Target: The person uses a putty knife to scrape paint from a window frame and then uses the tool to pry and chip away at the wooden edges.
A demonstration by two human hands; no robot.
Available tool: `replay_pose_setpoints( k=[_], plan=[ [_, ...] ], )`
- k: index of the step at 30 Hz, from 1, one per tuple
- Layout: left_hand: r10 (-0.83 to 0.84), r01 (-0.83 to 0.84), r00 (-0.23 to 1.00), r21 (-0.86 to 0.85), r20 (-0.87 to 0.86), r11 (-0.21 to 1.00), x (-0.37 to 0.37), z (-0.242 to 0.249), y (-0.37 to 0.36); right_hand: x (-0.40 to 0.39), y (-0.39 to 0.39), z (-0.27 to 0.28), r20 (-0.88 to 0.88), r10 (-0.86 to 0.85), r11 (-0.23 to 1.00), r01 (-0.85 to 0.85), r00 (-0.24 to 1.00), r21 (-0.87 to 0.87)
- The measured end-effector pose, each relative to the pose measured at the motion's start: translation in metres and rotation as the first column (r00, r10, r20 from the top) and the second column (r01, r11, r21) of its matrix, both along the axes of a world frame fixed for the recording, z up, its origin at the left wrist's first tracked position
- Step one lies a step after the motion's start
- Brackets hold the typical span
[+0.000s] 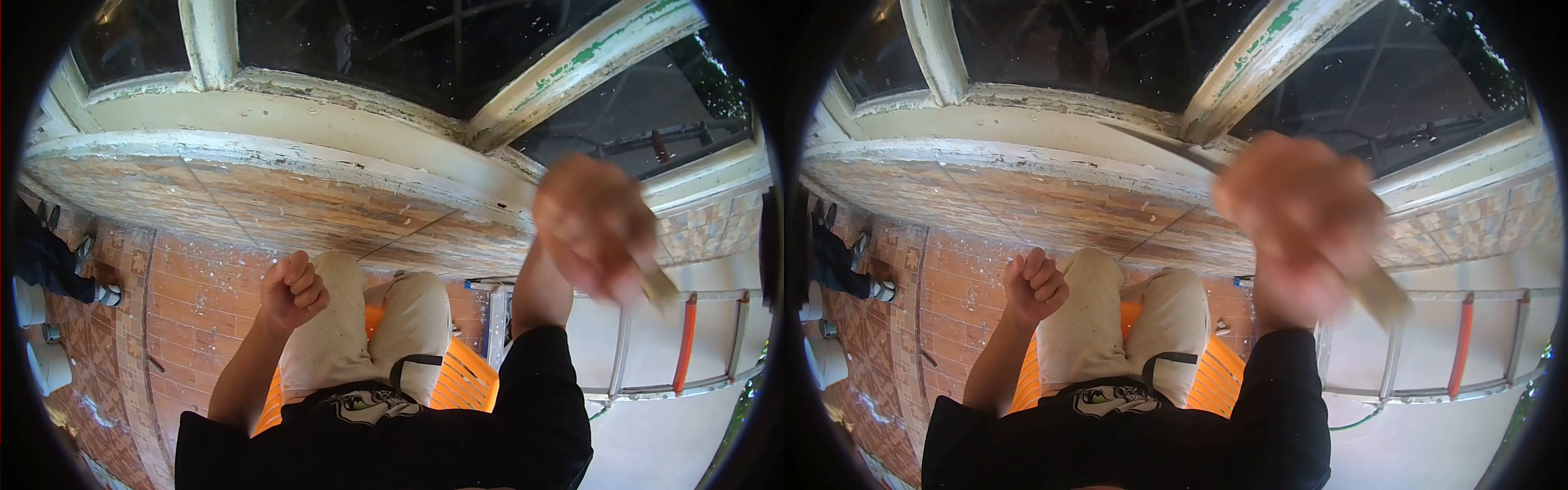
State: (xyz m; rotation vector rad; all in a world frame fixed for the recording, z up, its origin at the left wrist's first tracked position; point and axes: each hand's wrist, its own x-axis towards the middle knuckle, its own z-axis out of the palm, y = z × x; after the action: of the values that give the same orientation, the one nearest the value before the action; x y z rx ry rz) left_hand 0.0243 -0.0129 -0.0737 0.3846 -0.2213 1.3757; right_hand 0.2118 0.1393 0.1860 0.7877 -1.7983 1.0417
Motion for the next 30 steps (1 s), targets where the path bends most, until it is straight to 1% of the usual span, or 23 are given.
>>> replay_pose_setpoints(
  k=[1, 2, 3, 5, 6, 7, 9, 10, 11, 13, 14, 15, 17, 18, 20, 21, 23, 24, 25, 26, 27, 29, 30],
  plan=[
    [0.009, -0.009, 1.0, -0.006, 0.001, 1.0, 0.0, -0.001, -0.001, -0.004, 0.003, -0.007, 0.13, -0.057, 0.993, 0.07, 0.99, -0.096],
    [0.024, -0.024, 1.0, -0.006, -0.001, 1.0, -0.001, 0.0, 0.002, -0.009, 0.0, -0.013, 0.153, 0.009, 0.993, 0.008, 0.988, -0.115],
    [0.032, -0.032, 0.999, 0.005, -0.01, 0.999, -0.003, 0.001, 0.004, -0.005, 0.0, -0.006, 0.154, 0.023, 1.0, -0.024, 0.988, 0.003],
    [0.018, -0.018, 1.0, 0.015, 0.004, 1.0, -0.003, 0.002, 0.002, 0.003, -0.004, 0.001, -0.019, 0.131, 0.991, -0.13, 0.991, 0.042],
    [0.02, -0.02, 1.0, 0.006, 0.0, 1.0, -0.003, 0.001, 0.001, -0.001, -0.006, 0.008, -0.111, 0.158, 0.983, -0.147, 0.981, 0.107],
    [0.038, -0.038, 0.999, -0.018, -0.007, 0.999, -0.003, -0.002, 0.001, -0.003, -0.003, 0.004, -0.117, 0.154, 0.985, -0.142, 0.981, 0.102],
    [0.043, -0.044, 0.999, -0.034, -0.016, 0.998, -0.002, -0.002, 0.002, -0.004, 0.002, -0.007, 0.051, -0.004, 1.0, 0.005, 0.999, -0.018],
    [0.036, -0.036, 0.999, -0.023, -0.001, 0.999, -0.001, -0.001, 0.001, -0.009, -0.005, -0.011, 0.067, 0.01, 0.999, -0.008, 0.998, -0.032],
    [0.029, -0.029, 1.0, -0.014, 0.008, 0.999, -0.002, -0.001, 0.002, -0.002, -0.02, -0.004, 0.085, -0.063, 0.997, 0.066, 0.994, -0.042],
    [0.033, -0.032, 0.999, -0.026, 0.011, 0.999, -0.003, 0.0, 0.003, -0.007, -0.018, 0.007, -0.109, 0.247, 0.962, -0.231, 0.963, 0.144],
    [0.029, -0.028, 0.999, -0.045, 0.02, 0.999, -0.002, 0.0, 0.0, -0.003, -0.028, 0.003, -0.182, 0.063, 0.998, -0.064, 0.981, 0.0],
    [0.008, -0.008, 1.0, -0.052, -0.007, 0.999, -0.002, 0.001, -0.002, 0.001, -0.022, 0.0, -0.057, -0.012, 0.999, 0.009, 0.998, -0.047],
    [0.043, -0.043, 0.999, -0.035, 0.008, 0.998, -0.003, 0.004, -0.001, -0.002, -0.014, 0.004, 0.001, 0.05, 0.992, -0.05, 0.999, 0.115],
    [0.014, -0.013, 1.0, -0.025, 0.016, 1.0, -0.005, 0.008, -0.001, -0.004, -0.009, 0.012, -0.039, 0.035, 0.991, -0.029, 0.999, 0.131],
    [0.019, -0.019, 1.0, -0.057, -0.006, 0.998, -0.004, 0.011, -0.002, -0.002, -0.011, 0.023, -0.04, 0.304, 0.922, -0.283, 0.952, 0.262],
    [0.048, -0.046, 0.999, -0.09, 0.012, 0.995, -0.002, 0.01, -0.002, 0.008, -0.021, 0.015, -0.096, 0.076, 0.997, -0.075, 0.993, 0.014],
    [0.014, -0.013, 1.0, -0.118, 0.005, 0.993, -0.001, 0.008, -0.003, -0.005, -0.005, -0.008, -0.081, 0.045, 0.981, -0.059, 0.996, -0.185],
    [0.014, -0.011, 0.999, -0.077, 0.031, 0.997, -0.002, 0.005, -0.002, -0.006, -0.002, -0.011, -0.104, 0.032, 0.983, -0.05, 0.994, -0.179],
    [0.013, -0.011, 0.998, -0.028, 0.06, 1.0, -0.003, 0.004, -0.001, -0.006, 0.002, -0.011, -0.07, 0.091, 0.989, -0.099, 0.993, -0.112],
    [0.033, -0.032, 0.999, -0.016, 0.038, 0.999, -0.004, 0.003, -0.001, -0.006, 0.005, -0.009, -0.025, 0.15, 0.987, -0.152, 0.988, -0.045],
    [0.028, -0.027, 0.999, -0.002, 0.026, 1.0, -0.004, 0.003, 0.002, -0.004, 0.007, 0.0, -0.035, 0.146, 0.989, -0.147, 0.989, -0.03],
    [0.033, -0.03, 0.996, -0.039, 0.08, 0.999, -0.005, 0.0, 0.001, 0.003, 0.004, 0.016, -0.081, 0.243, 0.964, -0.231, 0.967, 0.132],
    [0.023, -0.018, 0.996, -0.055, 0.088, 0.998, -0.005, 0.001, 0.001, 0.006, 0.004, 0.01, -0.068, 0.186, 0.982, -0.182, 0.98, 0.058]
  ],
)
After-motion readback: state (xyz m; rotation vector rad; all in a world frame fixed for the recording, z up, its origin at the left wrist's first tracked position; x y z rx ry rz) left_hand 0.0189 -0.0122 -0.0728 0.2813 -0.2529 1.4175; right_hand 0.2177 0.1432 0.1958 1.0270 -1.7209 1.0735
